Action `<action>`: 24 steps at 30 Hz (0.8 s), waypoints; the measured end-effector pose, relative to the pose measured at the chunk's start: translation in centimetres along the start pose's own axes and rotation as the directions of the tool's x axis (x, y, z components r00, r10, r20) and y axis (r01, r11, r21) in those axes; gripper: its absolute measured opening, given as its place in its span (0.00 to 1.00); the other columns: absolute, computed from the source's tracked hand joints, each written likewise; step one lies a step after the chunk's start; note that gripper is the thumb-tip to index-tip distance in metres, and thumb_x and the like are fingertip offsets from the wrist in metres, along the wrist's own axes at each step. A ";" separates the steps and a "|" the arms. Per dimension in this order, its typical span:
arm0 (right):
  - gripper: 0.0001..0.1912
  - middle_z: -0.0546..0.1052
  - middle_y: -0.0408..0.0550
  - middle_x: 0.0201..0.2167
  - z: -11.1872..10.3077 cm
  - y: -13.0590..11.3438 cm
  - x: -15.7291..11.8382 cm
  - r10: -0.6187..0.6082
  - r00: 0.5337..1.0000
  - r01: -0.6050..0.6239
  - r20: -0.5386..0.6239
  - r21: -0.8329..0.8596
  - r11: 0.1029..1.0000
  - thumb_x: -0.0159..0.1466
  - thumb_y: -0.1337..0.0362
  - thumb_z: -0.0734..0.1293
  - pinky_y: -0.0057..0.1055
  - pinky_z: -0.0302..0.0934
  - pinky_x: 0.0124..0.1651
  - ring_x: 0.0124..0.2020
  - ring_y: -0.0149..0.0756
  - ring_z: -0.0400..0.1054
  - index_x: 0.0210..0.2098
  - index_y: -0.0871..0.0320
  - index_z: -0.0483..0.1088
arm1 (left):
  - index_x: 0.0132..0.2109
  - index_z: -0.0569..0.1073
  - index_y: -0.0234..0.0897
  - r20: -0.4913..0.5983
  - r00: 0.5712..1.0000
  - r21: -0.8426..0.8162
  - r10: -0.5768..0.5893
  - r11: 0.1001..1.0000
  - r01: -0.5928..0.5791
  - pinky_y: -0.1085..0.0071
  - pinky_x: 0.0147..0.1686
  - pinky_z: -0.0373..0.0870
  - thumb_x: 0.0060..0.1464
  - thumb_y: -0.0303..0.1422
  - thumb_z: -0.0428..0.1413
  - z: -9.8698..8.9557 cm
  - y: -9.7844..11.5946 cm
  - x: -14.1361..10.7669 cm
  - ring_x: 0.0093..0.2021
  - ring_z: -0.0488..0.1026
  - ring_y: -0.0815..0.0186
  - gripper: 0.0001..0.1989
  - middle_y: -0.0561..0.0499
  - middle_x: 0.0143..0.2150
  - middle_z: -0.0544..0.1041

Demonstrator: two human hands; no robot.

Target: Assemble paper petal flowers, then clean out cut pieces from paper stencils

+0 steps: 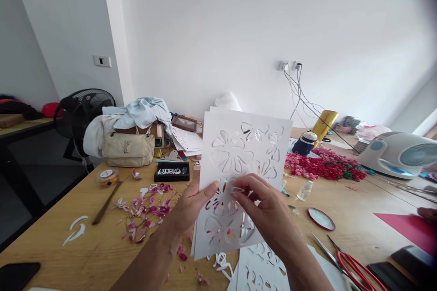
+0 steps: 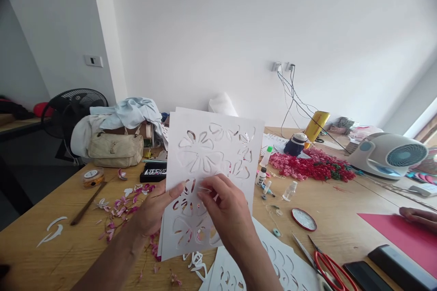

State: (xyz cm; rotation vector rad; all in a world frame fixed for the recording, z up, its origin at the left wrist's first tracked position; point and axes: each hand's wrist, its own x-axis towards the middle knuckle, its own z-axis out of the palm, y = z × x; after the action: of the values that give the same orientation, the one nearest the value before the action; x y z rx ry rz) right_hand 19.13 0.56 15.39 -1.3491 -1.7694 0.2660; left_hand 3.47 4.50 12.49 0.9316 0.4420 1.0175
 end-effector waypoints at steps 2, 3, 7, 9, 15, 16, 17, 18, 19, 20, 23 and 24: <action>0.05 0.68 0.41 0.27 -0.2 -0.3 0.2 -0.008 0.999 0.011 0.032 -0.080 0.997 0.58 0.68 0.62 0.27 0.55 0.29 0.27 0.29 0.62 0.26 0.55 0.68 | 0.51 0.68 0.35 0.008 1.000 0.045 -0.012 0.999 0.012 0.62 0.45 0.64 0.50 0.34 0.56 -0.4 -0.4 0.2 0.46 0.70 0.56 0.20 0.43 0.46 0.75; 0.07 0.68 0.41 0.27 -0.3 -0.3 0.3 -0.013 0.999 0.017 0.040 -0.101 0.995 0.58 0.68 0.61 0.27 0.55 0.29 0.27 0.30 0.62 0.25 0.55 0.68 | 0.51 0.68 0.35 0.013 1.000 0.065 -0.018 0.998 0.017 0.61 0.46 0.64 0.50 0.35 0.56 -0.6 -0.5 0.3 0.46 0.70 0.56 0.20 0.43 0.46 0.74; 0.08 0.69 0.43 0.29 -0.3 0.3 0.3 -0.043 0.999 0.043 0.030 0.009 0.999 0.59 0.68 0.60 0.28 0.55 0.31 0.29 0.31 0.63 0.25 0.55 0.68 | 0.51 0.69 0.35 0.031 1.000 0.140 0.000 0.990 -0.005 0.60 0.48 0.61 0.51 0.36 0.55 -0.9 -0.5 0.5 0.47 0.70 0.56 0.20 0.43 0.46 0.74; 0.07 0.69 0.43 0.29 -0.2 0.9 0.1 -0.023 1.000 0.022 0.003 0.142 0.990 0.58 0.66 0.62 0.29 0.56 0.32 0.30 0.32 0.63 0.24 0.56 0.68 | 0.51 0.69 0.35 0.038 0.999 0.170 0.017 0.985 -0.024 0.60 0.49 0.61 0.51 0.36 0.55 -0.7 -0.3 0.4 0.46 0.70 0.56 0.20 0.44 0.46 0.74; 0.08 0.70 0.42 0.24 0.0 1.8 -0.2 0.183 0.983 -0.156 -0.029 0.401 0.903 0.55 0.59 0.65 0.28 0.55 0.29 0.27 0.32 0.62 0.25 0.56 0.70 | 0.49 0.70 0.35 0.056 0.998 0.229 -0.007 0.973 -0.006 0.60 0.49 0.61 0.52 0.37 0.53 -0.4 0.0 0.1 0.49 0.68 0.55 0.18 0.45 0.46 0.75; 0.08 0.71 0.42 0.24 0.0 1.7 -0.2 0.212 0.977 -0.177 -0.038 0.418 0.891 0.55 0.58 0.65 0.28 0.55 0.29 0.27 0.32 0.62 0.26 0.56 0.71 | 0.49 0.71 0.34 0.057 0.998 0.231 -0.012 0.973 -0.001 0.59 0.49 0.61 0.52 0.37 0.53 -0.3 0.1 0.0 0.49 0.68 0.54 0.18 0.44 0.46 0.74; 0.08 0.72 0.42 0.24 0.0 1.6 -0.3 0.227 0.973 -0.185 -0.048 0.430 0.884 0.55 0.58 0.66 0.28 0.55 0.29 0.28 0.32 0.62 0.26 0.56 0.71 | 0.48 0.71 0.33 0.048 0.999 0.226 -0.016 0.974 0.005 0.59 0.49 0.61 0.51 0.37 0.54 -0.2 0.1 0.0 0.49 0.68 0.53 0.18 0.43 0.46 0.74; 0.08 0.72 0.42 0.25 -0.1 1.4 -0.3 0.227 0.972 -0.178 -0.061 0.438 0.881 0.54 0.58 0.66 0.28 0.55 0.29 0.28 0.32 0.62 0.26 0.56 0.71 | 0.48 0.71 0.33 0.026 1.000 0.212 -0.018 0.977 0.012 0.59 0.49 0.61 0.51 0.37 0.54 -0.2 0.1 0.0 0.49 0.68 0.53 0.18 0.43 0.47 0.74; 0.07 0.72 0.42 0.26 -0.1 1.3 -0.3 0.223 0.972 -0.166 -0.077 0.445 0.880 0.54 0.59 0.66 0.28 0.56 0.30 0.29 0.32 0.62 0.26 0.56 0.72 | 0.48 0.71 0.33 0.001 1.000 0.191 -0.018 0.981 0.018 0.59 0.50 0.60 0.50 0.37 0.55 -0.1 0.1 -0.1 0.49 0.68 0.53 0.19 0.42 0.47 0.74; 0.07 0.73 0.42 0.26 -0.2 1.2 -0.3 0.220 0.971 -0.154 -0.098 0.452 0.878 0.54 0.59 0.66 0.28 0.56 0.30 0.28 0.32 0.62 0.27 0.55 0.72 | 0.49 0.70 0.33 -0.018 1.000 0.162 -0.017 0.987 0.019 0.59 0.51 0.60 0.50 0.36 0.55 -0.1 0.1 -0.1 0.49 0.68 0.53 0.19 0.42 0.47 0.74; 0.07 0.72 0.43 0.25 -0.4 1.1 -0.4 0.222 0.963 -0.131 -0.151 0.458 0.879 0.54 0.59 0.66 0.27 0.56 0.27 0.26 0.30 0.62 0.28 0.55 0.72 | 0.52 0.68 0.34 0.005 1.000 0.044 -0.016 0.999 0.015 0.59 0.50 0.61 0.50 0.34 0.55 0.0 0.2 -0.1 0.48 0.69 0.54 0.21 0.42 0.47 0.74; 0.07 0.73 0.43 0.26 -0.5 1.2 -0.5 0.221 0.964 -0.133 -0.148 0.451 0.883 0.54 0.59 0.66 0.27 0.57 0.27 0.26 0.30 0.62 0.29 0.55 0.72 | 0.53 0.66 0.34 0.023 1.000 0.006 -0.018 1.000 0.018 0.59 0.49 0.62 0.51 0.34 0.55 0.0 0.3 -0.1 0.48 0.70 0.54 0.22 0.42 0.47 0.74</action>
State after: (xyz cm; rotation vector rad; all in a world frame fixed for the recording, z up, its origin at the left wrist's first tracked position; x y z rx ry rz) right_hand 20.30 0.43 14.73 -1.1617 -1.3203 0.5779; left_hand 3.25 4.50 12.67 0.9417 0.4333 0.9889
